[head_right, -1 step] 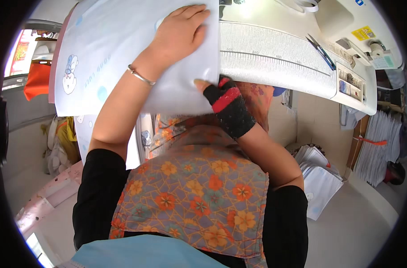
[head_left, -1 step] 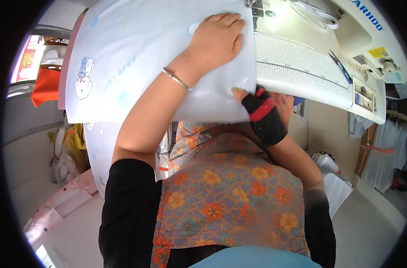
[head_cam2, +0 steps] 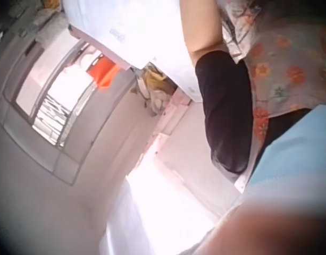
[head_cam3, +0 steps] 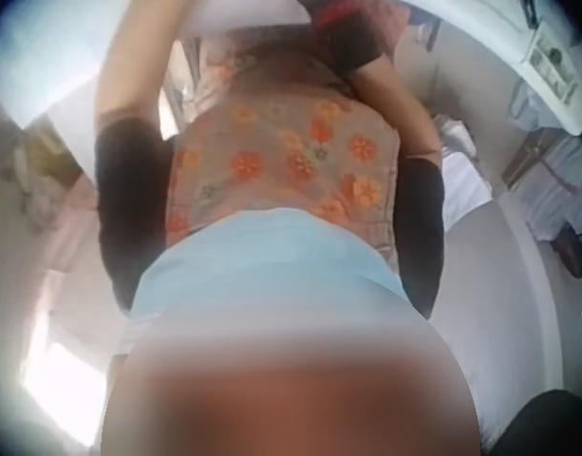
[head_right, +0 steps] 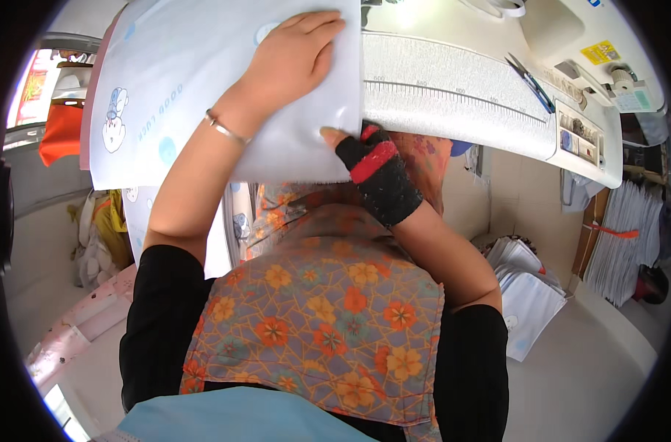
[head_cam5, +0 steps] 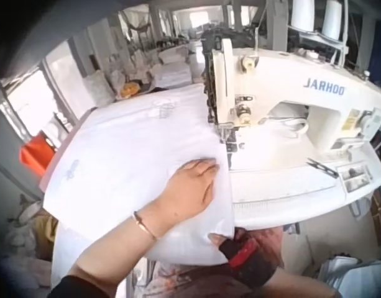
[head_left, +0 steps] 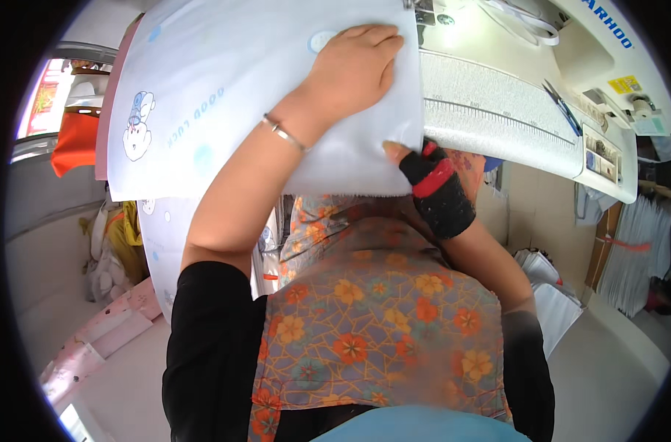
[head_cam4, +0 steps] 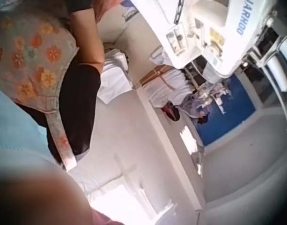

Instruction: Aligning and stacking printed textile sheets on a workbench next to a sewing machine.

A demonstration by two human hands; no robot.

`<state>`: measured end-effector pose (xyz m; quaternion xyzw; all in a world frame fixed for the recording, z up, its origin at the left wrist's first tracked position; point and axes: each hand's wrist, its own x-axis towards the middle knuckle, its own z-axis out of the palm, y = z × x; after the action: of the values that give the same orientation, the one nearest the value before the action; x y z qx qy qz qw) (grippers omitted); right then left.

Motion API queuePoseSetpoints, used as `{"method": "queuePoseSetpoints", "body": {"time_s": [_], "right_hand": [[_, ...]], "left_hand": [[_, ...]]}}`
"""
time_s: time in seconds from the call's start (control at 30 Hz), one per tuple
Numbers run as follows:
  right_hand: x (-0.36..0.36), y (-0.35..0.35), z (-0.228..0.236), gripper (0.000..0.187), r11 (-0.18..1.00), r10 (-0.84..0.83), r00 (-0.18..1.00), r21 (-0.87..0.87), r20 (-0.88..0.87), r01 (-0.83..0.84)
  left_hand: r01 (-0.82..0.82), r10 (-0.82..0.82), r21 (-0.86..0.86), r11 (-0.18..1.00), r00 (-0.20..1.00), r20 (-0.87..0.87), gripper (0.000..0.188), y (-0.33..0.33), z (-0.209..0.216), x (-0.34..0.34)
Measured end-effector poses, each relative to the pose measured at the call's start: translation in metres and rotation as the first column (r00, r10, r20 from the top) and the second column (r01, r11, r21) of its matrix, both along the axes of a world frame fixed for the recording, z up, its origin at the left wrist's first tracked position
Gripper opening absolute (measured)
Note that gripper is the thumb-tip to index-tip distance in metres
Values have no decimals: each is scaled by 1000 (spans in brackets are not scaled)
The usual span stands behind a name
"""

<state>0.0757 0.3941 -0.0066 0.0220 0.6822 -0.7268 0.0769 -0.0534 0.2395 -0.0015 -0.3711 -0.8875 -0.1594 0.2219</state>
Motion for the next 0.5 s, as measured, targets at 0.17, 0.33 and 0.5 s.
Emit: {"method": "queuePoseSetpoints", "body": {"time_s": [0.17, 0.33, 0.5], "right_hand": [[0, 6, -4, 29, 963, 27, 970, -265, 241, 39], [5, 27, -14, 24, 957, 136, 947, -287, 292, -49], [-1, 52, -28, 28, 694, 201, 512, 490, -835, 528]], "left_hand": [[127, -115, -55, 990, 976, 187, 51, -26, 17, 77], [26, -9, -256, 966, 998, 66, 60, -23, 5, 103], [-7, 5, -177, 984, 1000, -13, 63, -24, 0, 98]]}}
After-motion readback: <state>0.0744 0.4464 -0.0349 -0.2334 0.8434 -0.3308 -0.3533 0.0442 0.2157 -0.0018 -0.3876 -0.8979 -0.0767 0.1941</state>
